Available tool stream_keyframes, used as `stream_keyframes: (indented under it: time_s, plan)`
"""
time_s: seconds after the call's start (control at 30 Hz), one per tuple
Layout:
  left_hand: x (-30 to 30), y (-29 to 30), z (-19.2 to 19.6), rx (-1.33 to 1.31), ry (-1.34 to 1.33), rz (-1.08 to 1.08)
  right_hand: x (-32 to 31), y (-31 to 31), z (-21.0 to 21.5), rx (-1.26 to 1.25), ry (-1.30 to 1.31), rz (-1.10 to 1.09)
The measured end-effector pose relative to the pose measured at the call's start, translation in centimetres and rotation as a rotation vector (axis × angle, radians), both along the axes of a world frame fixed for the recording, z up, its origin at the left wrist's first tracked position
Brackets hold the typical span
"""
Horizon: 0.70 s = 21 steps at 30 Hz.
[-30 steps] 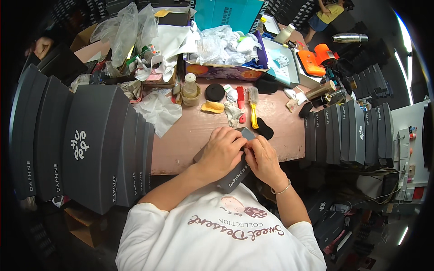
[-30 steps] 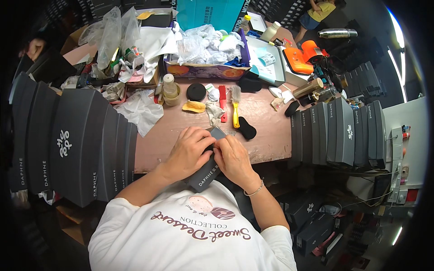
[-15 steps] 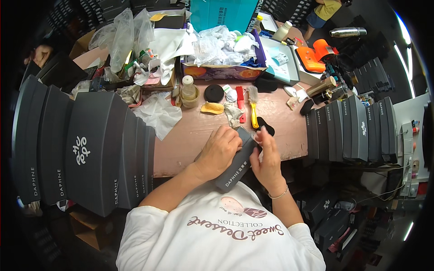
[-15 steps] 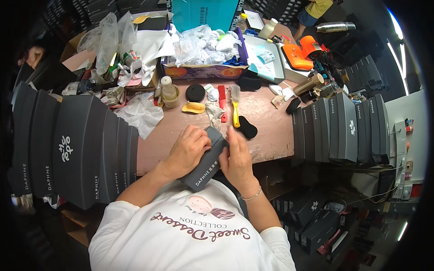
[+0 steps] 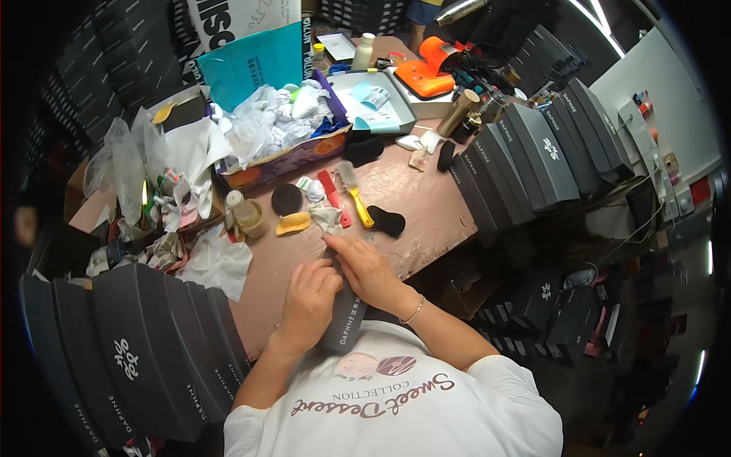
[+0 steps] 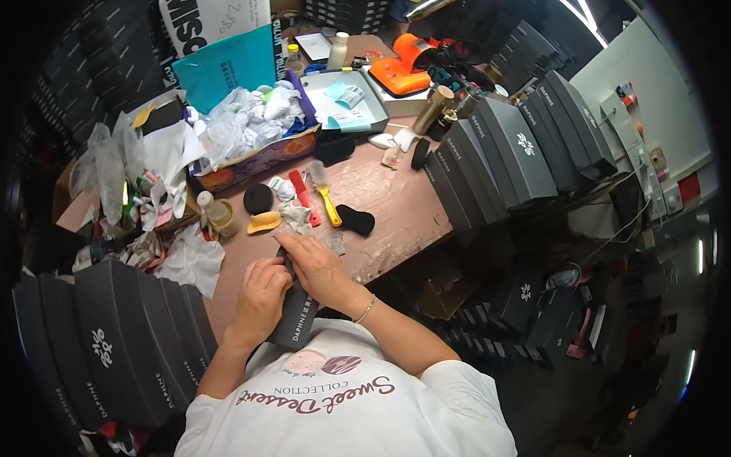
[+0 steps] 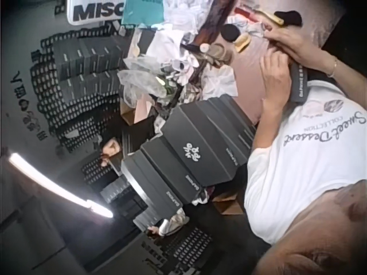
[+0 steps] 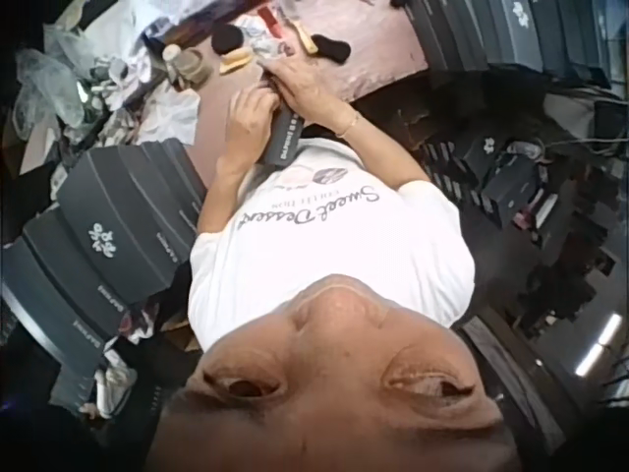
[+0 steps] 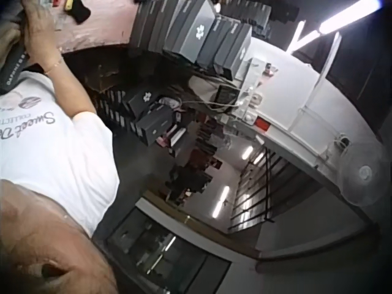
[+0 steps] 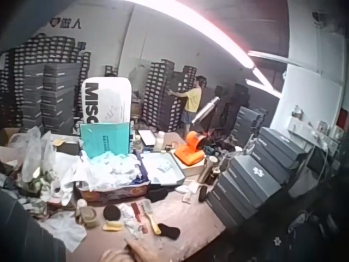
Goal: Organizing shoe boxes and applying a cleaning or adhesive solution to a box on a workbench.
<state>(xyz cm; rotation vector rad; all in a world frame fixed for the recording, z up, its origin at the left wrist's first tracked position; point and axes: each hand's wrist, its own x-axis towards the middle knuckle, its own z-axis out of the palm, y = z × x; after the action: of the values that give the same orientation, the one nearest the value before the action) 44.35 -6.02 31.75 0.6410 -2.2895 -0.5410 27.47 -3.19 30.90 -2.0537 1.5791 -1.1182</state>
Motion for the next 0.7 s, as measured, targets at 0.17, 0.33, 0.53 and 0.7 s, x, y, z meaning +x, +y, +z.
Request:
stream_keyframes:
  time_s: [0.17,0.33,0.53,0.7]
  plan:
    - [0.1,-0.1,0.2,-0.018,-0.006,-0.050,-0.3,0.1,-0.1,-0.015,0.016,-0.008]
    - [0.3,-0.2,0.5,0.027,0.046,-0.074,-0.4,0.1,-0.1,-0.035,0.005,-0.008]
    - [1.0,-0.1,0.2,0.293,0.156,-0.073,0.2,0.0,0.6,-0.005,0.009,0.008]
    - [1.8,0.6,-0.2,0.411,0.212,-0.053,0.1,0.2,0.7,0.034,0.009,0.023]
